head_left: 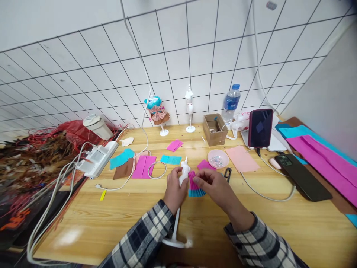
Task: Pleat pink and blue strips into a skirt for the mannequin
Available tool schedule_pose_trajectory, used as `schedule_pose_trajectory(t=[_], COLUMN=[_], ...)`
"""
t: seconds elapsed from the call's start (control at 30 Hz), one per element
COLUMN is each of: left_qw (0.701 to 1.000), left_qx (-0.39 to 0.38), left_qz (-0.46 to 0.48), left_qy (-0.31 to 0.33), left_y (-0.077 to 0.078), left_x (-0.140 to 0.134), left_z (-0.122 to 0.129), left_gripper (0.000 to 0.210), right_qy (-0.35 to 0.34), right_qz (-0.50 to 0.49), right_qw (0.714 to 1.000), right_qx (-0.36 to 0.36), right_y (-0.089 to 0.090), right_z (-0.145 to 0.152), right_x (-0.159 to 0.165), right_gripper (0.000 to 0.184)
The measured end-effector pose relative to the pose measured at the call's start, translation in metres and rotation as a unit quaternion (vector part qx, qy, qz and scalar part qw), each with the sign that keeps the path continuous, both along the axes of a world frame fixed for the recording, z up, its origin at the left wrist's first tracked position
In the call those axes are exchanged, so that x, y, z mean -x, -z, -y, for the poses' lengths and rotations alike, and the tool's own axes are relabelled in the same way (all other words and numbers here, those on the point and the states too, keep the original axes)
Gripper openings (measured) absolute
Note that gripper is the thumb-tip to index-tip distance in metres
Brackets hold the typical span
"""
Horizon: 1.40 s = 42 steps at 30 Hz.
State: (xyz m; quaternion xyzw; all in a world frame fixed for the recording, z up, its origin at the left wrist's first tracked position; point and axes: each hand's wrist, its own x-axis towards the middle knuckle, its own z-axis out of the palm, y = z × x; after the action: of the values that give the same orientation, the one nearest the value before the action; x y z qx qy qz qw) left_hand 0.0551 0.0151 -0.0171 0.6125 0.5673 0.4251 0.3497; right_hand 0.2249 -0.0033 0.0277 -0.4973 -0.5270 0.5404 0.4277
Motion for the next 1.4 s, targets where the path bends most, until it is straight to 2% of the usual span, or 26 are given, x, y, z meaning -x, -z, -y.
schedule_pose_trajectory(t=[0.07,0.13,0.17,0.23,0.3,0.37,0.5,0.6,0.73,0.83,1.0,1.13,1.27,1.4], left_qw=[0.999,0.997,0.999,0.992,0.982,0.972,0.951,0.923,0.900,0.893,0.900,0.908,0.910,0.901], left_qx=[-0.029,-0.048,-0.027,0.071,0.114,0.152,0.198,0.248,0.279,0.273,0.254,0.261,0.263,0.254], left_qz=[-0.018,-0.029,-0.019,0.036,0.071,0.100,0.191,0.259,0.300,0.307,0.303,0.253,0.225,0.262], left_qy=[-0.038,-0.054,-0.017,0.101,0.135,0.149,0.138,0.141,0.147,0.183,0.183,0.209,0.229,0.232], left_y=[-0.007,-0.024,-0.035,-0.058,-0.075,-0.084,-0.081,-0.077,-0.078,-0.077,-0.076,-0.080,-0.082,-0.083], left_x=[0.005,0.011,0.014,0.016,0.014,0.012,0.011,0.015,0.019,0.019,0.021,0.023,0.022,0.022], left_z=[0.000,0.001,0.002,0.003,0.004,0.004,0.005,0.007,0.011,0.013,0.014,0.015,0.018,0.020], left_gripper=[0.033,0.034,0.035,0.040,0.041,0.036,0.029,0.028,0.040,0.054,0.050,0.054,0.058,0.058], right_qy=[0.009,0.023,0.027,0.026,0.016,0.006,-0.033,-0.064,-0.041,-0.009,-0.014,-0.046,-0.022,0.008], right_qz=[-0.020,-0.016,-0.008,0.009,0.019,-0.003,-0.123,-0.175,-0.197,-0.194,-0.215,-0.247,-0.222,-0.220], right_qw=[1.000,1.000,1.000,1.000,0.999,1.000,0.990,0.975,0.966,0.969,0.965,0.957,0.970,0.971], right_qx=[0.004,0.000,-0.004,-0.015,-0.021,-0.014,0.056,0.119,0.160,0.153,0.149,0.147,0.096,0.089], right_y=[0.001,0.002,0.002,0.000,-0.002,-0.005,-0.006,-0.003,0.000,-0.002,-0.005,-0.006,-0.005,-0.003], right_z=[0.001,0.004,0.005,0.008,0.010,0.012,0.014,0.015,0.016,0.017,0.019,0.020,0.017,0.016], right_x=[0.000,0.000,0.001,0.004,0.006,0.007,0.005,0.003,0.005,0.006,0.005,0.006,0.009,0.012], right_gripper=[0.025,0.020,0.018,0.016,0.016,0.019,0.034,0.040,0.038,0.037,0.031,0.033,0.027,0.024])
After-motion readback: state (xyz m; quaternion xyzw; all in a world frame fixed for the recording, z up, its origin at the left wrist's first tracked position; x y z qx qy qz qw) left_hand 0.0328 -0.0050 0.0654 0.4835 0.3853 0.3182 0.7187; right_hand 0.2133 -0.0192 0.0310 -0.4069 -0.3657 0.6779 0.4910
